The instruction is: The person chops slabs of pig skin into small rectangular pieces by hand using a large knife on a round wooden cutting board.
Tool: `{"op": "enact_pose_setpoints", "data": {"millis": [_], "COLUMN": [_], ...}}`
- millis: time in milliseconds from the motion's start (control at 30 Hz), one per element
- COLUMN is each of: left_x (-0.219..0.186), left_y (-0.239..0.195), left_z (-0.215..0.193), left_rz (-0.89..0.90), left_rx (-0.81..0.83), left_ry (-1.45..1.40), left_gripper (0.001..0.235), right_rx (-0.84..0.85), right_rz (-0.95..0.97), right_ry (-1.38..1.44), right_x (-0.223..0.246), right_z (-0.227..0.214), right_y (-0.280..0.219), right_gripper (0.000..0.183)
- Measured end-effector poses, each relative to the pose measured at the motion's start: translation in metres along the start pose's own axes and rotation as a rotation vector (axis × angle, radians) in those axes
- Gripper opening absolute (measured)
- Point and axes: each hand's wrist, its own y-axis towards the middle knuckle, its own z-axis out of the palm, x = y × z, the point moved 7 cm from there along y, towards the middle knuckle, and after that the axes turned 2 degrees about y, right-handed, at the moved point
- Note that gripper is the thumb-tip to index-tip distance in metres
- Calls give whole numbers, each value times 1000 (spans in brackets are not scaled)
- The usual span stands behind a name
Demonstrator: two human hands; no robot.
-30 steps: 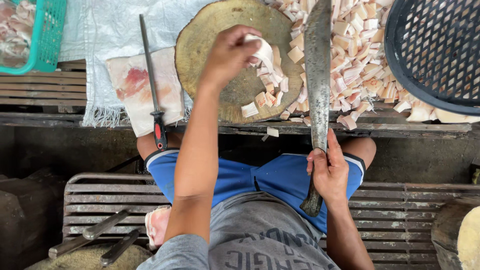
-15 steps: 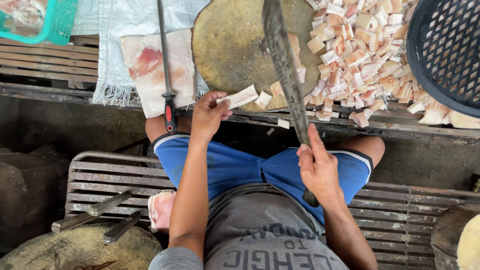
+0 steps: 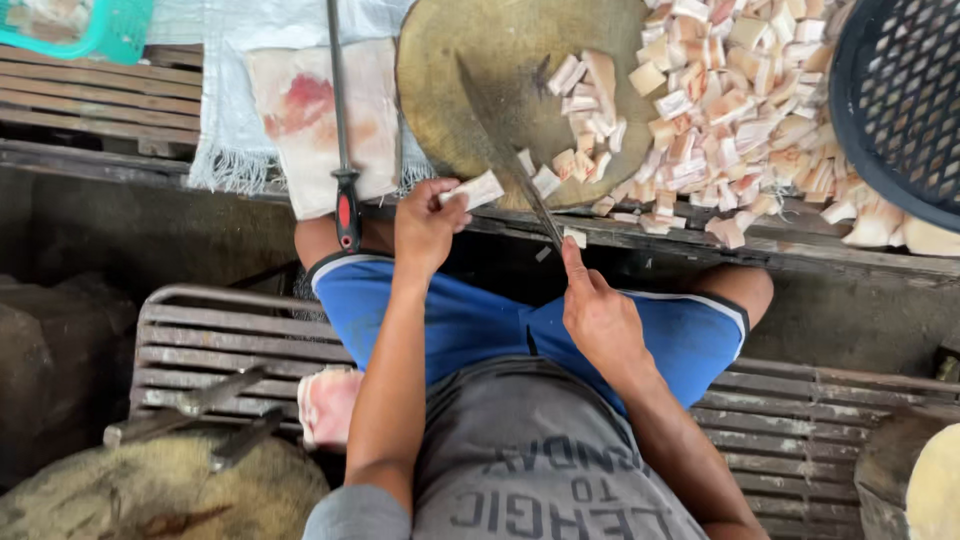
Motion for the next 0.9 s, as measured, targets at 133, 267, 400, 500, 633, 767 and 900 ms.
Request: {"op": "enact_pose_setpoints", "data": {"millis": [133, 267, 400, 500, 633, 767, 900], "left_x": [-9, -29, -48, -75, -88, -88, -90], "left_y": [9, 6, 2, -4, -8, -8, -2], "left_z": [10, 48, 50, 44, 45, 46, 52], "left_rz": [9, 62, 42, 257, 318, 334, 367], "left_rx": [53, 139, 56, -69, -107, -113, -105], "left_ry": [-129, -90, 257, 500, 573, 585, 594], "left_gripper": [30, 30, 38, 29, 24, 21, 19], "right_rx": [-110, -193, -285, -542, -676, -81, -239], "right_rz": [26, 88, 146, -2, -257, -77, -182], "right_ry": [59, 249, 375, 392, 207, -91, 150], "right_x": [-23, -35, -36, -25, 4, 4, 2], "right_z": [-14, -33, -66, -101, -90, -16, -50], "right_y": [11, 15, 2, -24, -23, 10, -1], "right_gripper": [63, 63, 64, 54, 60, 72, 72]}}
